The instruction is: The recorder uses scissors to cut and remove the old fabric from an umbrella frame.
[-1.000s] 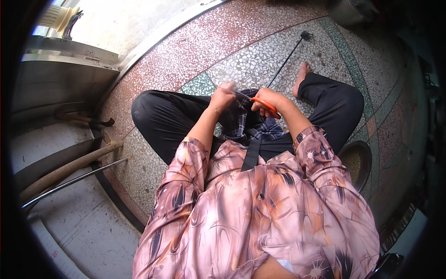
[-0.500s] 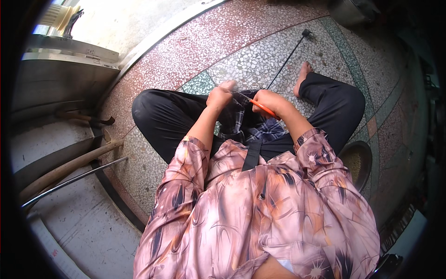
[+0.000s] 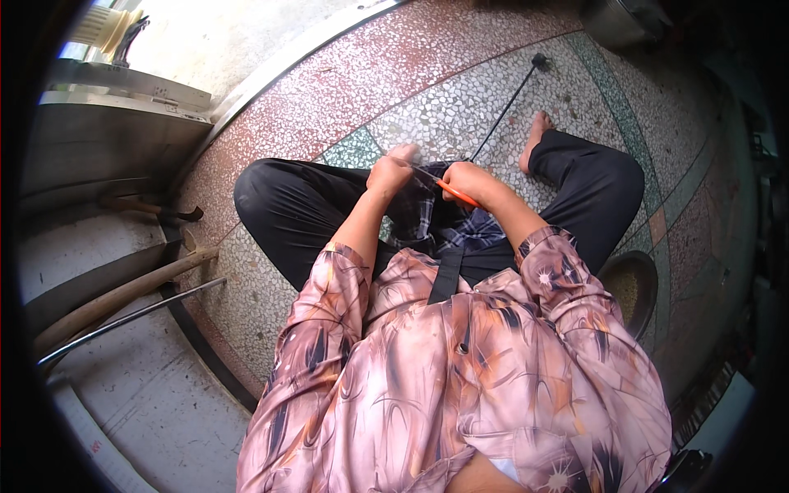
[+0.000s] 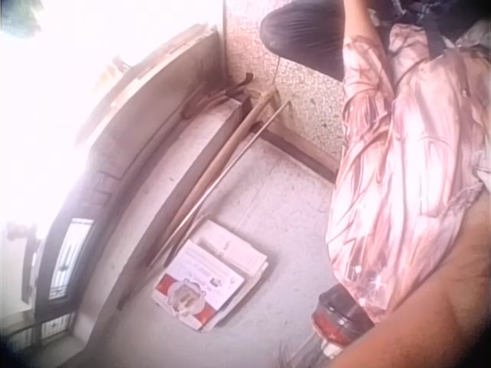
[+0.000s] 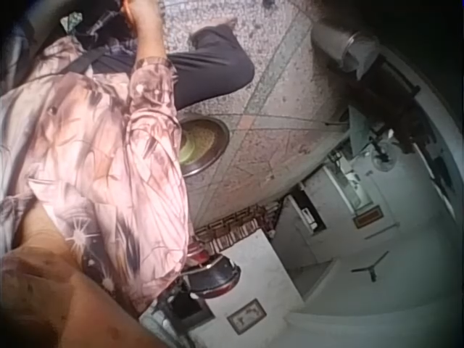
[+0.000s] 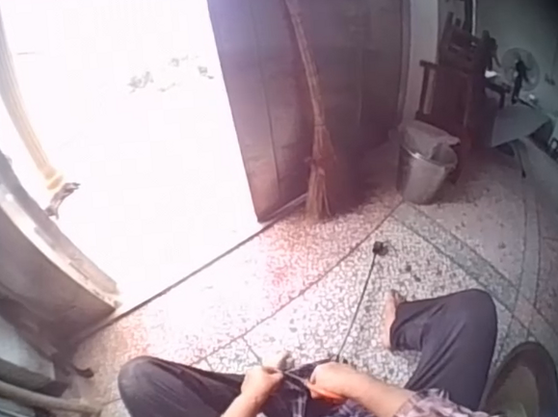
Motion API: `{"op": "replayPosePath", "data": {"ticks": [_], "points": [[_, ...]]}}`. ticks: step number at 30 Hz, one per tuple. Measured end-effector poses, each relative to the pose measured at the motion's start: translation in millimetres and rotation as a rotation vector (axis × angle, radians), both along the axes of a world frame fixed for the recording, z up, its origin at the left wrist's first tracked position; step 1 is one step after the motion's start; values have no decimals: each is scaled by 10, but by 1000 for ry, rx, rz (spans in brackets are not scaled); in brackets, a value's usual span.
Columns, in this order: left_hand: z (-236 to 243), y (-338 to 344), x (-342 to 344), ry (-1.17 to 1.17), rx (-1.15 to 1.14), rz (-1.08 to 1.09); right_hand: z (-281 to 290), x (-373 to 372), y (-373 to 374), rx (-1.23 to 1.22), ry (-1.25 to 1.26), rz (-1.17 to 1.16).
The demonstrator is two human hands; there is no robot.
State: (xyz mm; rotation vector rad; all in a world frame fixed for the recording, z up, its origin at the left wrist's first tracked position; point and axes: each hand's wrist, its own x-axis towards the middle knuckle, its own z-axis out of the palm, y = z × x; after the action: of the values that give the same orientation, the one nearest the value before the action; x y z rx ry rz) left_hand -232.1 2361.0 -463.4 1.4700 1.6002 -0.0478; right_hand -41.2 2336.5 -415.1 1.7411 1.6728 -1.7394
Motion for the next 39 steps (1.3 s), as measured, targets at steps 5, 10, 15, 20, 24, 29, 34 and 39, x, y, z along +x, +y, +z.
{"op": "replayPosePath", "data": {"ticks": [5, 10, 15, 20, 24, 29, 34, 39], "points": [[147, -16, 36, -12, 6, -3, 35, -15, -7, 9, 1, -63], [125, -14, 30, -45, 24, -12, 14, -1, 11, -6, -6, -57], [-20, -1, 10, -65, 52, -33, -15, 17, 16, -37, 8, -77], [-73, -1, 48, -46, 1, -10, -77, 28, 38, -77, 2, -120], [77, -40, 66, -22, 5, -5, -291, -33, -33, 45, -15, -59], [36, -59, -69, -46, -3, -59, -466, -120, -166, 485, -53, 56], [80, -241, -34, 194, 73, -47, -197, -104, -94, 179, 161, -282], [-22, -252, 132, 171, 30, -154, -429, 368, 179, 255, 377, -776]]}}
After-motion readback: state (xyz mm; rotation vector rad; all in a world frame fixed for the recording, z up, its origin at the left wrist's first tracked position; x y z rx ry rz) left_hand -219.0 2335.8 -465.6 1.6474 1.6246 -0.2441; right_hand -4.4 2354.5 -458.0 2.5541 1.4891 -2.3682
